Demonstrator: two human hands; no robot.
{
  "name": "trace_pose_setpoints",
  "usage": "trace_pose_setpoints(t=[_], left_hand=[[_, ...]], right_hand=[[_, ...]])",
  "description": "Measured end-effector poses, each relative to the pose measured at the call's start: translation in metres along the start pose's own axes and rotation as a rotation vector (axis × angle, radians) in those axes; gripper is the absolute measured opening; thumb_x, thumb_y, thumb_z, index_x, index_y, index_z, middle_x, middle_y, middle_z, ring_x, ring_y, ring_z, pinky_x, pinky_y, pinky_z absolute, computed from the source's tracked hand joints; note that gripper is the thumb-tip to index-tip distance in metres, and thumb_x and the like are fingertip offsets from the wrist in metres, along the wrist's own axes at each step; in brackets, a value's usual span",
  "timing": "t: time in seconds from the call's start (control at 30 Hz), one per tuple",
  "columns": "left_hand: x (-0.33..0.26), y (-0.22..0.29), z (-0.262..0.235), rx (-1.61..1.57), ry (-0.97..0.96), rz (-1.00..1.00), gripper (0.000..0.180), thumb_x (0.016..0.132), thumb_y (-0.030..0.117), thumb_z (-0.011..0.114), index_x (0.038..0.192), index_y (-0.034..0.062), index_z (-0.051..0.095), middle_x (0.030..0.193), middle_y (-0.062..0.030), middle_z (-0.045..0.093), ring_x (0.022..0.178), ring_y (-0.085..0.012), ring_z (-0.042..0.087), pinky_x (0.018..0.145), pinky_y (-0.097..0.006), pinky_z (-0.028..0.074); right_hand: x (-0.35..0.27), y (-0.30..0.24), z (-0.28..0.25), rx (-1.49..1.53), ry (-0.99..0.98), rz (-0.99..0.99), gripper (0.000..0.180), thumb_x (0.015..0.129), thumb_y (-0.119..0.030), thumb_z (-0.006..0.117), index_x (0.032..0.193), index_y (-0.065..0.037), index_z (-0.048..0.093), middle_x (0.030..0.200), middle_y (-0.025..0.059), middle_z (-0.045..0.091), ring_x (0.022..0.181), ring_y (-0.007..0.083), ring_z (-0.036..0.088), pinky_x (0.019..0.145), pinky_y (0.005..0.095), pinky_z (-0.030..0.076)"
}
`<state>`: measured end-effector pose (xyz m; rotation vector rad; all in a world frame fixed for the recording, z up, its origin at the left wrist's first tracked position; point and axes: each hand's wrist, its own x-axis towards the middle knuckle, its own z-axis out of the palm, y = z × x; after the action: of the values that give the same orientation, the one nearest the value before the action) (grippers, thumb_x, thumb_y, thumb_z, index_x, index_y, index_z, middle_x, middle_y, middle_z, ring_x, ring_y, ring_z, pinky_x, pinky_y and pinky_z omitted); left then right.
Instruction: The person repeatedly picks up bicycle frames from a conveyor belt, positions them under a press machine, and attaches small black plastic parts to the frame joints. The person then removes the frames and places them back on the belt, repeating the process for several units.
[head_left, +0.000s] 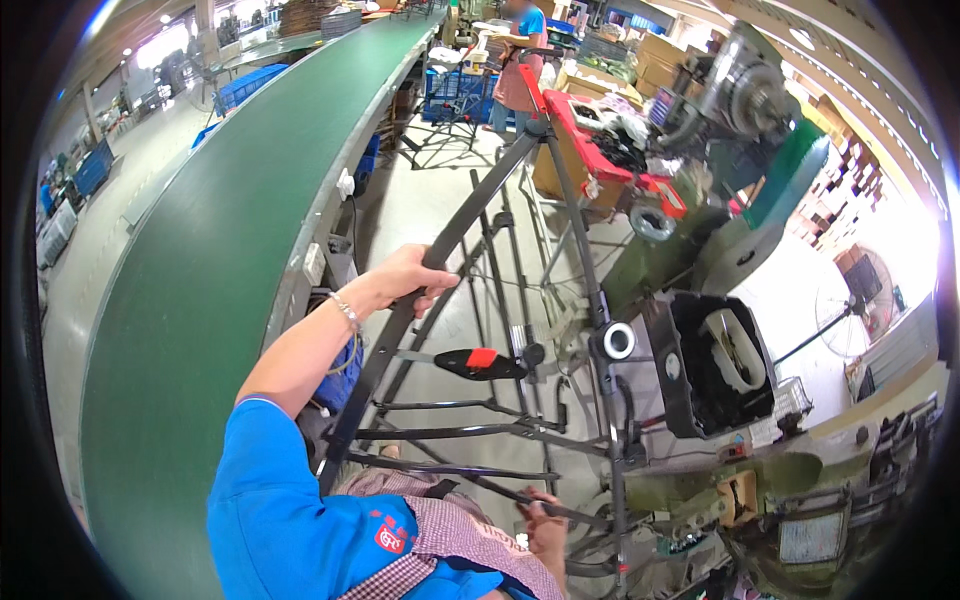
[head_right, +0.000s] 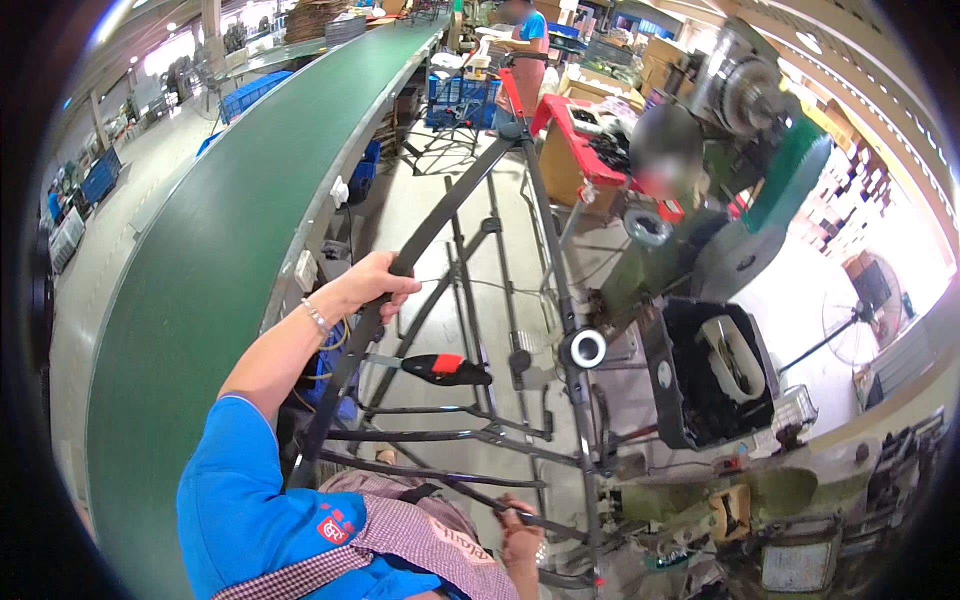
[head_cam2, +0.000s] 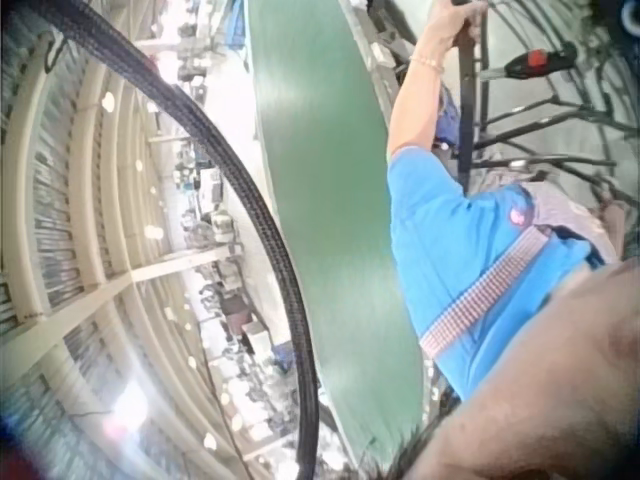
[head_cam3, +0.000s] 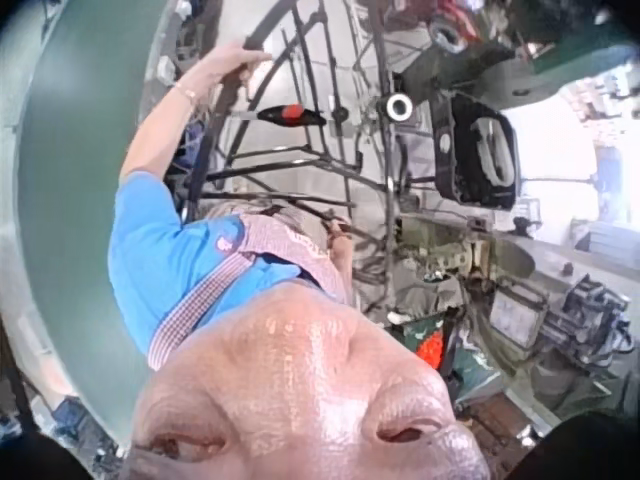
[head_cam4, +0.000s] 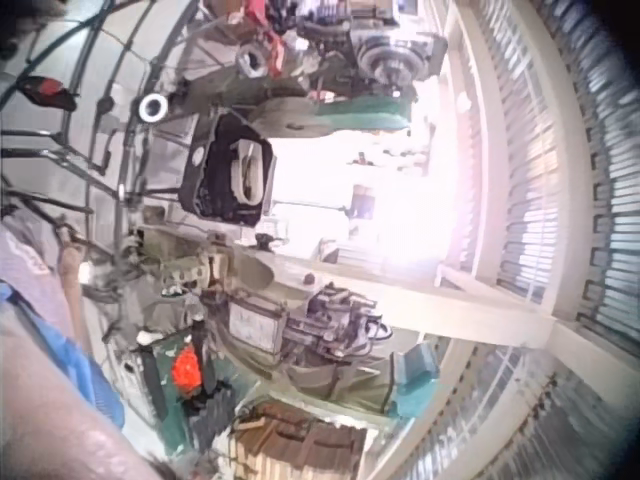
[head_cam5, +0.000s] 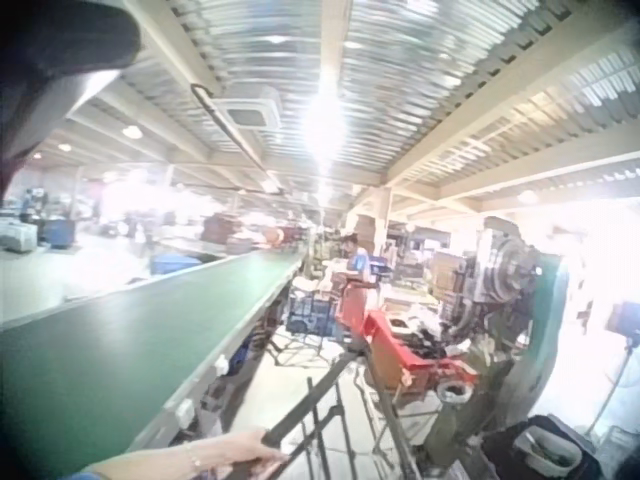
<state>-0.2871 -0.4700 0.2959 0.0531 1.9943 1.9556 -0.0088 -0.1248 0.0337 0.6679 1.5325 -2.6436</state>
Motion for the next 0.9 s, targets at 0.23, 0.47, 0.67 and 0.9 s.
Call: trace_pose_setpoints(t=[0.23, 0.47, 0.67, 0.9], left_hand=[[0.145, -0.079, -0.145, -0.016, 0.068, 0.016, 0.026, 0.081, 0.023, 0.072, 0.073, 0.0061, 0.054, 0.058, -0.0043, 0.054, 0.044, -0.0149, 0.053, 0.041, -0.03, 0.041], [0.229, -0.26, -0.135, -0.197, 0.035, -0.508, 0.029, 0.077, 0.025, 0.073, 0.076, 0.0031, 0.054, 0.063, -0.0108, 0.051, 0.052, -0.023, 0.05, 0.046, -0.041, 0.038], [0.229, -0.31, -0.111, 0.307, 0.011, -0.44, 0.04, 0.07, 0.029, 0.076, 0.099, 0.0029, 0.065, 0.101, -0.0161, 0.062, 0.083, -0.025, 0.06, 0.066, -0.043, 0.048], [0.296, 0.033, -0.004, 0.637, -0.121, 1.388, 0.05, 0.074, 0.025, 0.072, 0.116, 0.0041, 0.055, 0.122, -0.0126, 0.055, 0.123, -0.0327, 0.046, 0.108, -0.044, 0.032]], right_hand=[[0.085, -0.13, 0.142, -0.44, 0.094, -0.489, 0.009, 0.087, 0.006, 0.044, 0.088, 0.0, 0.049, 0.083, 0.0143, 0.065, 0.078, 0.02, 0.062, 0.079, 0.034, 0.05], [0.14, -0.189, 0.278, -0.238, 0.091, -0.508, 0.002, 0.095, -0.006, 0.048, 0.096, -0.006, 0.047, 0.067, -0.0008, 0.041, 0.047, 0.0065, 0.037, 0.041, 0.0232, 0.031], [0.229, -0.169, 0.314, -0.494, 0.131, -0.252, 0.013, 0.093, -0.013, 0.055, 0.085, -0.006, 0.048, 0.06, 0.0001, 0.044, 0.039, 0.0073, 0.037, 0.034, 0.0237, 0.028], [0.339, -0.141, 0.339, -0.66, 0.163, -0.154, 0.016, 0.095, -0.015, 0.047, 0.082, -0.005, 0.045, 0.061, 0.0039, 0.048, 0.038, 0.0108, 0.04, 0.032, 0.0264, 0.032]])
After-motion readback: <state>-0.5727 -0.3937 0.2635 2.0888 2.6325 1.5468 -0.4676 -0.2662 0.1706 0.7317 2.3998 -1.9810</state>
